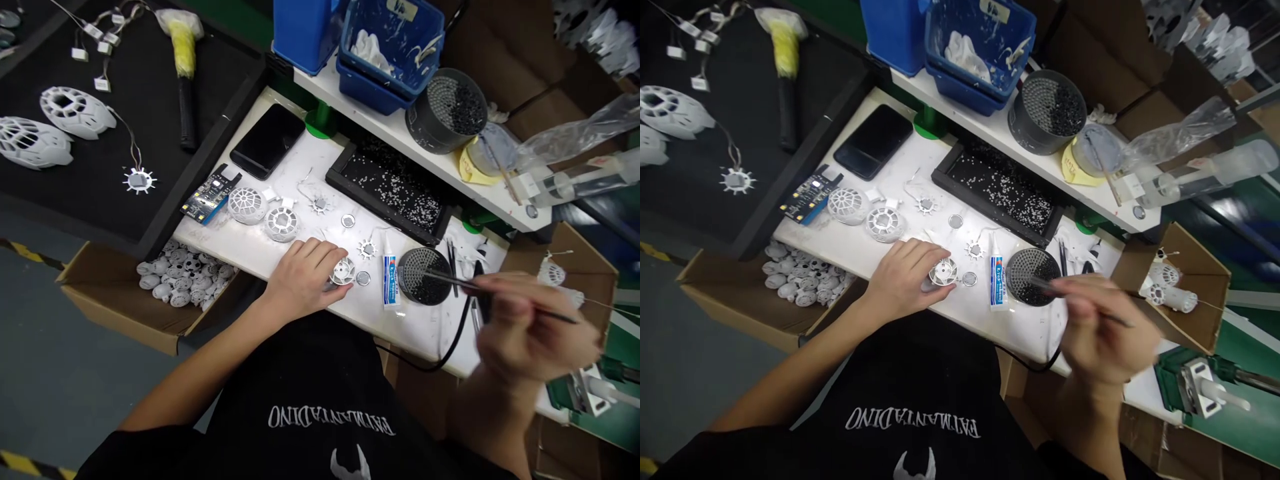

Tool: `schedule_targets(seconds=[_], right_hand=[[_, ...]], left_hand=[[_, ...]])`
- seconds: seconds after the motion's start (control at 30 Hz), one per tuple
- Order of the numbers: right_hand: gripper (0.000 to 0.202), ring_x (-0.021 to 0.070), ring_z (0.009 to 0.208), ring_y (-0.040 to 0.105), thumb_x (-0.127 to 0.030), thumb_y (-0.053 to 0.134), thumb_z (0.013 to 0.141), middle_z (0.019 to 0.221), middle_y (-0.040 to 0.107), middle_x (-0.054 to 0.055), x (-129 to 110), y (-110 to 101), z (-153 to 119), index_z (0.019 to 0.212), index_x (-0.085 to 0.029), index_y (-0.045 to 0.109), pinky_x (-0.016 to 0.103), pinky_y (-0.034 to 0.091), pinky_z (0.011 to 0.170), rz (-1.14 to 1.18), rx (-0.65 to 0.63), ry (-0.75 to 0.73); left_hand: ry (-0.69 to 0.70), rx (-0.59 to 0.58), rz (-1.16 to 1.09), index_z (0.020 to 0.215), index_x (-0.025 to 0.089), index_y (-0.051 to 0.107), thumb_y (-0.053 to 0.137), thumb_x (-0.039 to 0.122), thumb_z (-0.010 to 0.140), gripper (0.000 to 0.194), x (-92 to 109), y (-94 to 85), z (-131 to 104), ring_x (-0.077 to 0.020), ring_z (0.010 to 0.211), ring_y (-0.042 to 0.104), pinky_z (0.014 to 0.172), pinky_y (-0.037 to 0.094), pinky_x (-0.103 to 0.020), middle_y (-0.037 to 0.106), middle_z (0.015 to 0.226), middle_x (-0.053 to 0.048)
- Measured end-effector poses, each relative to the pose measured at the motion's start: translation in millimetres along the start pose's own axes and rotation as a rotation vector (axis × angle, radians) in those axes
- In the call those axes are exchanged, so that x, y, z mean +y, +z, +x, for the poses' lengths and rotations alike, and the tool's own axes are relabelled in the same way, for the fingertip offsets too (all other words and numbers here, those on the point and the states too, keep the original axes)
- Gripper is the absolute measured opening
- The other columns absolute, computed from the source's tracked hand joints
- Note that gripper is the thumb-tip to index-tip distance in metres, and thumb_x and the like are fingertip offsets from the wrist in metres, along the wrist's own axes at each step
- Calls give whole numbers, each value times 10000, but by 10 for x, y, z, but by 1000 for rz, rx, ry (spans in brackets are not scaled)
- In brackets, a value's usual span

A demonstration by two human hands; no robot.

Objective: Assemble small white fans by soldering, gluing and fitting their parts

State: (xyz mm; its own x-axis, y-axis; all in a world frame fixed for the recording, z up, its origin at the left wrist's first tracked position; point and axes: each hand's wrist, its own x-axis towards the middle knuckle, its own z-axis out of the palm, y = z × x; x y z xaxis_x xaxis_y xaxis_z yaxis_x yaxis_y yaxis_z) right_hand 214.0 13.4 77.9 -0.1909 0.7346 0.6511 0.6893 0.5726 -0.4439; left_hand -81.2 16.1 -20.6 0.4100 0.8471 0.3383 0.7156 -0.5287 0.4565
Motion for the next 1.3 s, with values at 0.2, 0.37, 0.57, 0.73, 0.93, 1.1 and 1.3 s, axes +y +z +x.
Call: schedule_targets(seconds=[0.2, 0.37, 0.57, 0.73, 0.93, 1.1, 1.3], right_hand=[[156, 193, 809, 736, -77, 623, 1006, 923, 776, 71, -336, 659, 37, 1101, -160, 715, 357, 606, 708, 322, -277, -131], [198, 187, 830, 717, 0, 623, 969, 929, 774, 76, -257, 671, 22, 1085, -140, 702, 358, 602, 751, 273, -267, -175], [180, 169, 844, 712, -24, 629, 990, 941, 763, 66, -278, 660, 74, 1109, -147, 687, 334, 589, 789, 252, -378, -182], [124, 163, 845, 711, -83, 613, 1030, 929, 762, 49, -293, 660, 125, 1092, -173, 671, 316, 579, 796, 205, -422, -202], [97, 161, 843, 716, -106, 633, 1028, 939, 759, 46, -330, 663, 195, 1097, -168, 662, 303, 575, 801, 207, -460, -243], [89, 151, 828, 688, -87, 626, 1031, 937, 749, 49, -348, 678, 240, 1080, -160, 642, 292, 555, 801, 194, -505, -255], [41, 154, 812, 645, -128, 613, 1057, 930, 726, 38, -437, 716, 303, 1054, -168, 623, 303, 515, 794, 110, -553, -256]], left_hand=[[-23, -8, -12, 1288, 154, 613, 611, 505, 1022, 440, 21, 1, -4, -287, 1050, 627, 853, 457, -442, 719, 1201, -100], [-22, 5, 4, 1284, 147, 616, 610, 504, 1019, 444, 23, 3, -7, -289, 1051, 622, 856, 459, -440, 713, 1181, -102], [-17, 15, 13, 1269, 147, 620, 601, 505, 1023, 435, 19, -1, -4, -284, 1017, 616, 834, 453, -435, 719, 1162, -104], [-19, 9, 8, 1273, 146, 620, 595, 508, 1025, 441, 20, -5, -5, -285, 1020, 613, 840, 452, -439, 716, 1165, -101], [-21, 5, 16, 1276, 155, 614, 615, 507, 1014, 439, 22, 4, -6, -288, 1023, 612, 843, 446, -437, 716, 1165, -103], [-22, 2, 14, 1277, 155, 612, 596, 506, 1024, 433, 22, -2, -5, -288, 1021, 614, 843, 444, -435, 716, 1163, -109], [-30, 7, 2, 1272, 161, 615, 596, 501, 1025, 421, 32, -10, -8, -284, 1026, 612, 850, 443, -430, 712, 1152, -102]])
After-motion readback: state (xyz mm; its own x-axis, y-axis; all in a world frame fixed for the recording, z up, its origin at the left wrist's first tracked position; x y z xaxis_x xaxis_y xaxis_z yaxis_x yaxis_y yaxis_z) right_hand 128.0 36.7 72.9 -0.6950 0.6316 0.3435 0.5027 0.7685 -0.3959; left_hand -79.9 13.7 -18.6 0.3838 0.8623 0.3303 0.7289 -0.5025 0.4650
